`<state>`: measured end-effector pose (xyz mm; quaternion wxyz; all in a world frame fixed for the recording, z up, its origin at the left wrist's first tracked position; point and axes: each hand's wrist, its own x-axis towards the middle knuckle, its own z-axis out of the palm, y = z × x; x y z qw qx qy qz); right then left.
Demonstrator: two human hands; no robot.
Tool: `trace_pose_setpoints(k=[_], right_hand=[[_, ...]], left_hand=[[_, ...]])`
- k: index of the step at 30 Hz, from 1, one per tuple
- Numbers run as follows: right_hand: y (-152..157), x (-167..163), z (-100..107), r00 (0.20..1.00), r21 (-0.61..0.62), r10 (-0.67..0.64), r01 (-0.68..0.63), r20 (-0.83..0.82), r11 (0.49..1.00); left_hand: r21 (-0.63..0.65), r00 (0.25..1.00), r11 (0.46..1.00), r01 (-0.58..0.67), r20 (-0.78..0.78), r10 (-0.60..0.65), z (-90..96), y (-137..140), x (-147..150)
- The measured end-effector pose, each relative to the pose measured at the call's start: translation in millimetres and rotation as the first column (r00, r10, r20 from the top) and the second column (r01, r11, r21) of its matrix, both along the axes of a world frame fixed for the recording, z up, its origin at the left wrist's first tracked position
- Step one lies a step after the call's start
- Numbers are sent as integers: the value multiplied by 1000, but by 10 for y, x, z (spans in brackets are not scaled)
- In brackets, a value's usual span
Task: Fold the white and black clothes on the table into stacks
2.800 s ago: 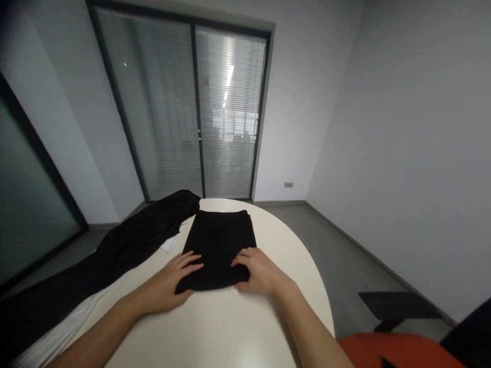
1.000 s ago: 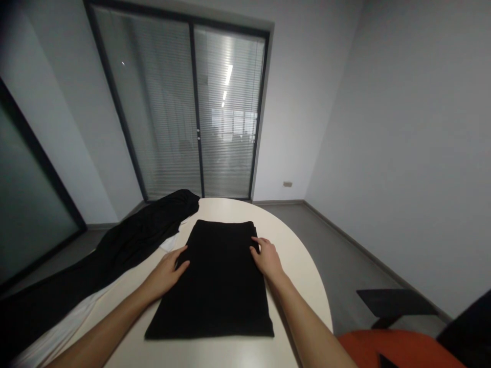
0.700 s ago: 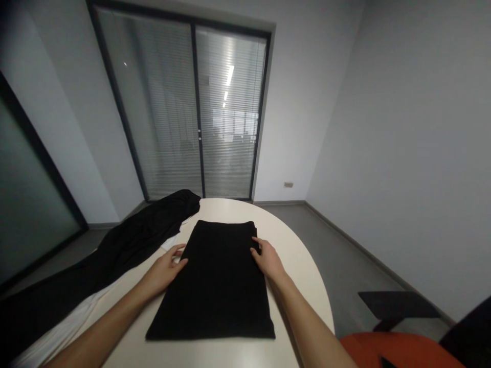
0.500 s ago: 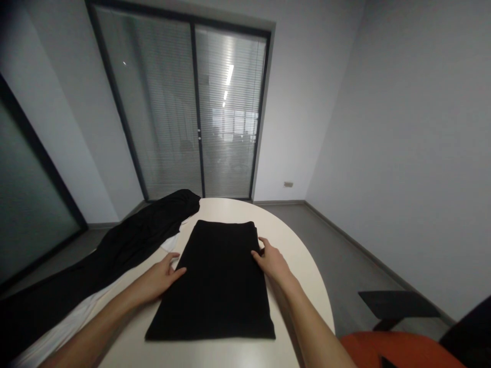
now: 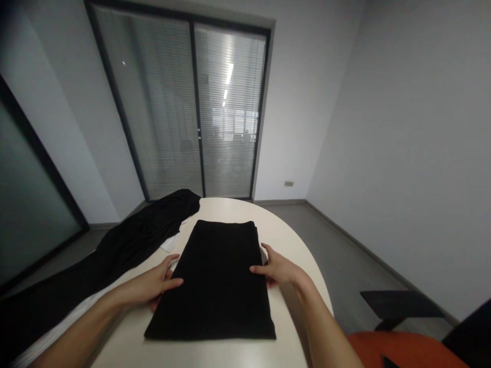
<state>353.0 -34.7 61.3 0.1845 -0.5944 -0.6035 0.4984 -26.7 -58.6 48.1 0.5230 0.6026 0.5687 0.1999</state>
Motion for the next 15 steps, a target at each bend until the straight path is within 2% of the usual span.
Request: trace_pose_setpoints(k=[4,10,12,15], right_hand=[[-93,22,125,990,-81,125,-130,-71,988],[-105,55,136,980,-73,162,-171,-120,983],[-110,83,133,971,-109,202,-216,-126,970],[-116,135,124,943,-220,313,-332,-118,917]], left_hand=[[28,997,998,50,-64,-48,13,-18,-38],[66,987,995,78,-143,-68,34,-19,-78],[28,984,994,105,-150,-99,96,-41,-103],[-131,961,964,231,-126,-248,219,-100,-141]])
